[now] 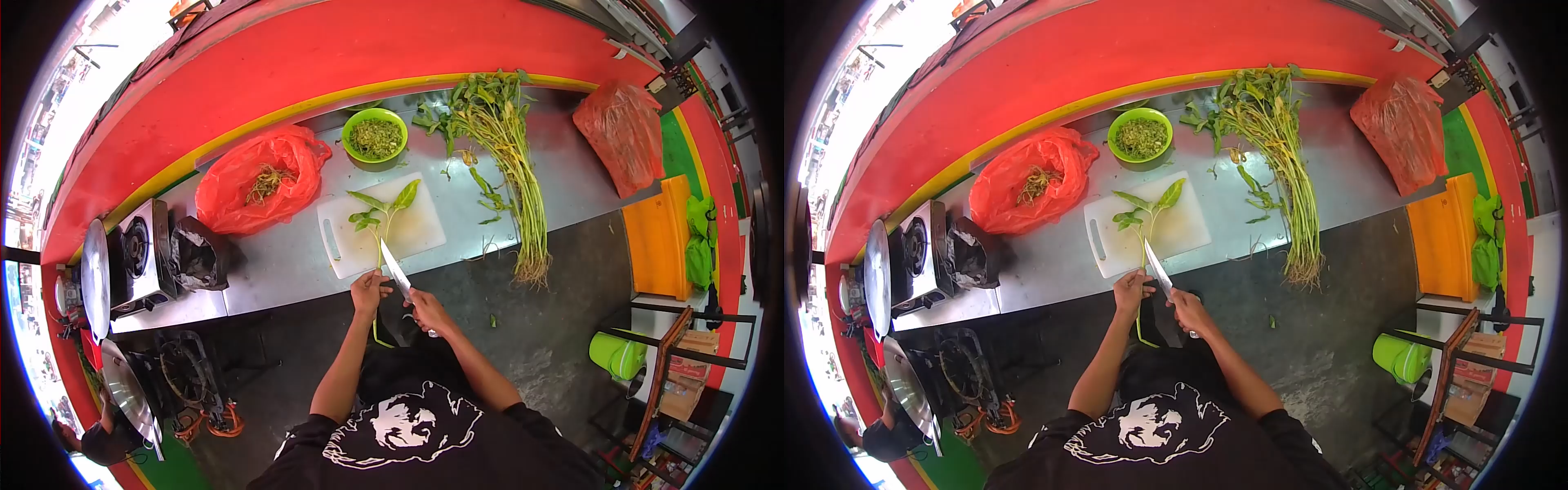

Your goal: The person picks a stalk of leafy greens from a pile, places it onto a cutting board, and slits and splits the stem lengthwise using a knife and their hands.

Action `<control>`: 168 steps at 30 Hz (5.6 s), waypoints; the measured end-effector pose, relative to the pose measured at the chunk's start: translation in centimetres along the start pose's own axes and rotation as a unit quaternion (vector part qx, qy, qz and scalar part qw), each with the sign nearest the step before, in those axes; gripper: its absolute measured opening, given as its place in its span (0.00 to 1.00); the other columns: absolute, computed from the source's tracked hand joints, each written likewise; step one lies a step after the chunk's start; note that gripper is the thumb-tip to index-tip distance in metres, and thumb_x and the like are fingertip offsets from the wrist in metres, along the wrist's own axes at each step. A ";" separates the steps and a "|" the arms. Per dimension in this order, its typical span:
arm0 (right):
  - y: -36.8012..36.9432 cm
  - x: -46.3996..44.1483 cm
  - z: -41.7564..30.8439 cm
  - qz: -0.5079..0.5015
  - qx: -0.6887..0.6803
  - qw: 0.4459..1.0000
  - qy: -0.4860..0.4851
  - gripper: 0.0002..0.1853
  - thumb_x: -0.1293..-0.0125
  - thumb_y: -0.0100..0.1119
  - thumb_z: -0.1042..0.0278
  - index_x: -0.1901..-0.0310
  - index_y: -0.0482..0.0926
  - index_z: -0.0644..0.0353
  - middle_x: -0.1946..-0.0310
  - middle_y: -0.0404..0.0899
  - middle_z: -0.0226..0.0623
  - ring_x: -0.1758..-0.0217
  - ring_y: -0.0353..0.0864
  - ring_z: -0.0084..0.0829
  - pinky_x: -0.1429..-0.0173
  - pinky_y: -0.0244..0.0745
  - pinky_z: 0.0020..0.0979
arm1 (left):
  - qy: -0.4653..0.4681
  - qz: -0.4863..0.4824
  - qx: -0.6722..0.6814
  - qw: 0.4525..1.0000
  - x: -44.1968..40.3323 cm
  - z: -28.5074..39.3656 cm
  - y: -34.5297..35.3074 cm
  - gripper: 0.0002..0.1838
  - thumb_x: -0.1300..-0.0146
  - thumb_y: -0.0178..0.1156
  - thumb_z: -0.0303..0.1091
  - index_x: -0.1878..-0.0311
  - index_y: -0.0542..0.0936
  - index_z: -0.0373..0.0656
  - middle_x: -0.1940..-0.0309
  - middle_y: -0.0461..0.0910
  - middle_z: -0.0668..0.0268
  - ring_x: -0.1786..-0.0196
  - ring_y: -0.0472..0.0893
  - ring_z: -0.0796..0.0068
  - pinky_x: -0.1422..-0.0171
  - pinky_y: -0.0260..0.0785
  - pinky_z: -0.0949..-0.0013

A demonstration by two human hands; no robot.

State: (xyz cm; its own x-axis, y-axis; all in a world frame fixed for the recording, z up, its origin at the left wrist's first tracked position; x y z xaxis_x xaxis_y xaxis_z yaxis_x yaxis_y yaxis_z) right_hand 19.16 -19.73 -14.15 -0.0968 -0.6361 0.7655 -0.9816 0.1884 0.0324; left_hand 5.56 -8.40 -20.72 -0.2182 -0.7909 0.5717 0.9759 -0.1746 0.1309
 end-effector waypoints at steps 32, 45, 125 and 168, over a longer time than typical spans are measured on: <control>-1.8 1.4 -1.9 0.203 0.341 0.906 -0.145 0.23 0.26 0.40 0.49 0.59 0.77 0.62 0.66 0.81 0.58 0.59 0.77 0.65 0.52 0.71 0.58 | -0.032 0.031 0.003 0.999 2.9 3.4 -1.7 0.17 0.33 0.61 0.37 0.57 0.80 0.27 0.67 0.85 0.54 0.78 0.82 0.72 0.76 0.73 0.76; -1.9 1.7 -4.6 0.176 0.437 0.872 -0.131 0.21 0.25 0.39 0.48 0.58 0.75 0.58 0.68 0.80 0.60 0.60 0.79 0.66 0.55 0.73 0.59 | -0.029 0.039 -0.021 0.999 3.2 4.0 -1.2 0.15 0.34 0.60 0.32 0.59 0.80 0.24 0.70 0.85 0.53 0.79 0.83 0.70 0.78 0.75 0.74; -6.7 11.3 -6.6 -0.024 -0.084 0.976 -0.198 0.10 0.33 0.61 0.69 0.60 0.68 0.59 0.70 0.84 0.42 0.78 0.82 0.25 0.85 0.59 0.19 | 0.118 -0.042 0.051 0.991 -2.6 15.7 3.9 0.30 0.32 0.60 0.43 0.32 0.63 0.42 0.40 0.72 0.54 0.35 0.70 0.56 0.30 0.62 0.57; 0.3 21.6 -12.4 0.058 -0.058 0.891 -0.447 0.24 0.21 0.35 0.51 0.60 0.73 0.67 0.84 0.65 0.26 0.82 0.62 0.16 0.77 0.55 0.23 | 0.451 -0.388 0.095 0.798 15.7 26.9 9.6 0.15 0.32 0.60 0.42 0.55 0.82 0.38 0.72 0.73 0.69 0.70 0.69 0.81 0.66 0.60 0.75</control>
State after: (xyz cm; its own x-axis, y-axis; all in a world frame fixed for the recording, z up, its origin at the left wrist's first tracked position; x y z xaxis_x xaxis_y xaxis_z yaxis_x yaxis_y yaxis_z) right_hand 18.86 -24.14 10.32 -0.3404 -0.9391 -0.0477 -0.9377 0.3352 0.0916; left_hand 11.41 -6.75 11.30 -0.5818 -0.6025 -0.5464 0.5110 -0.7934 0.3307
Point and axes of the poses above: each hand's wrist, its own x-axis away from the middle knuckle, its own y-axis out of the palm, z = x × y, the point moved 6 cm from there along -x, towards the middle knuckle
